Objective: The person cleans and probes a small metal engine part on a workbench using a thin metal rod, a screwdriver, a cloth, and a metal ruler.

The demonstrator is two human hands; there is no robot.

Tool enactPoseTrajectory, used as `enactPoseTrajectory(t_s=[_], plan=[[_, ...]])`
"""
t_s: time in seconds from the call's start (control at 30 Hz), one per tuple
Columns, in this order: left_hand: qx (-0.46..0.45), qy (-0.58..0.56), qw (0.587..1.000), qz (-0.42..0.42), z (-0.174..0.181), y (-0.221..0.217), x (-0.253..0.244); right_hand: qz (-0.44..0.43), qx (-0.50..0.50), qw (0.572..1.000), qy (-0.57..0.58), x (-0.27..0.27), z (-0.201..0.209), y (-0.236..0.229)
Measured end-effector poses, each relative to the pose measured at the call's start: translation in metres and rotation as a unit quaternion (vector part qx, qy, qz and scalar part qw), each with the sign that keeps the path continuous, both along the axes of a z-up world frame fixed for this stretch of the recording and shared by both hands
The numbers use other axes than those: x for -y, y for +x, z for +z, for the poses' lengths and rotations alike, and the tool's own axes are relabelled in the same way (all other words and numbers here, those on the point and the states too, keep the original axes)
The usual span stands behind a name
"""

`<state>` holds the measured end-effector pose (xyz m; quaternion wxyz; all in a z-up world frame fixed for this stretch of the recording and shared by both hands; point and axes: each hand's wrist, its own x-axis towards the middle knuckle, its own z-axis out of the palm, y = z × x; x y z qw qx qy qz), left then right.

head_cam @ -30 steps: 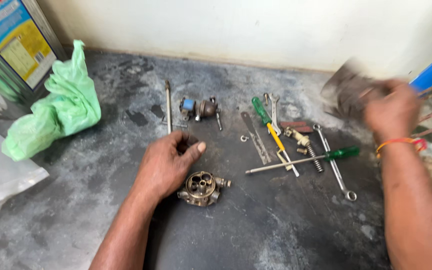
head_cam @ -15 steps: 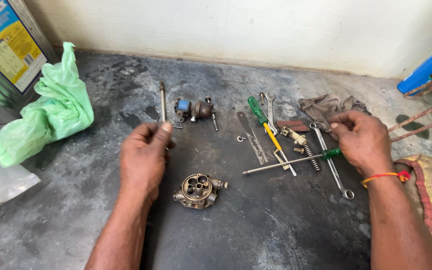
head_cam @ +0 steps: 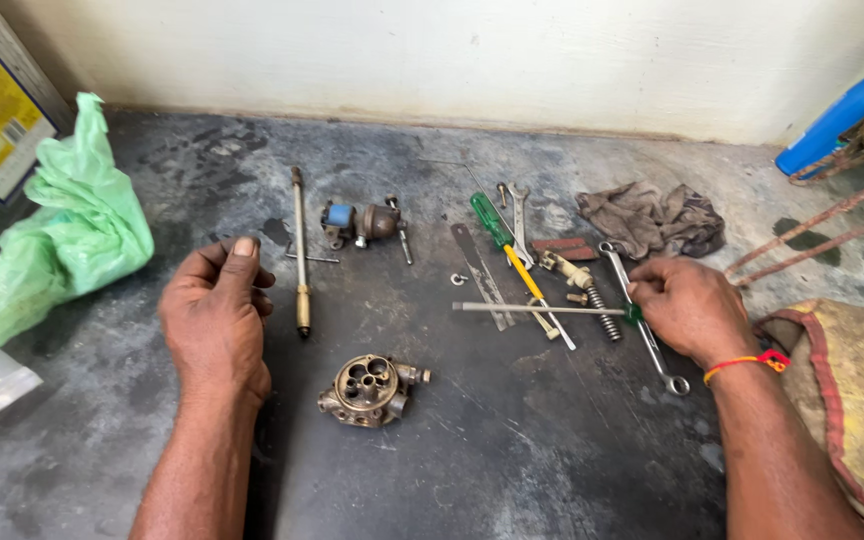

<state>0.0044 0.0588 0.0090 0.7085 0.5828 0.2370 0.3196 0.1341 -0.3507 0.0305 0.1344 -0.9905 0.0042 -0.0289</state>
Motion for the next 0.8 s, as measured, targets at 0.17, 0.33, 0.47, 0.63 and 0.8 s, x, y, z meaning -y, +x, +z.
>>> enactPoseTrajectory(t_s=[0.17, 0.33, 0.47, 0.63, 0.8], plan=[[0.010, -0.033, 0.999, 0.015, -0.007, 0.008, -0.007, 0.045, -0.021, 0.999, 0.005, -0.006, -0.011, 0.003], [0.014, -0.035, 0.998, 0.042, -0.015, 0.009, -0.021, 0.046, -0.060, 0.997, 0.014, -0.011, -0.007, 0.002], [-0.048, -0.009, 0.997, 0.052, -0.017, 0.011, -0.029, 0.061, -0.105, 0.991, 0.050, -0.015, -0.004, -0.001], [-0.126, 0.242, 0.961, 0.044, -0.008, 0.015, -0.012, 0.095, -0.112, 0.988, 0.038, -0.026, 0.003, -0.006], [-0.292, 0.464, 0.834, -0.062, 0.006, 0.011, 0.013, 0.054, 0.017, 0.998, 0.013, -0.043, 0.015, -0.026]])
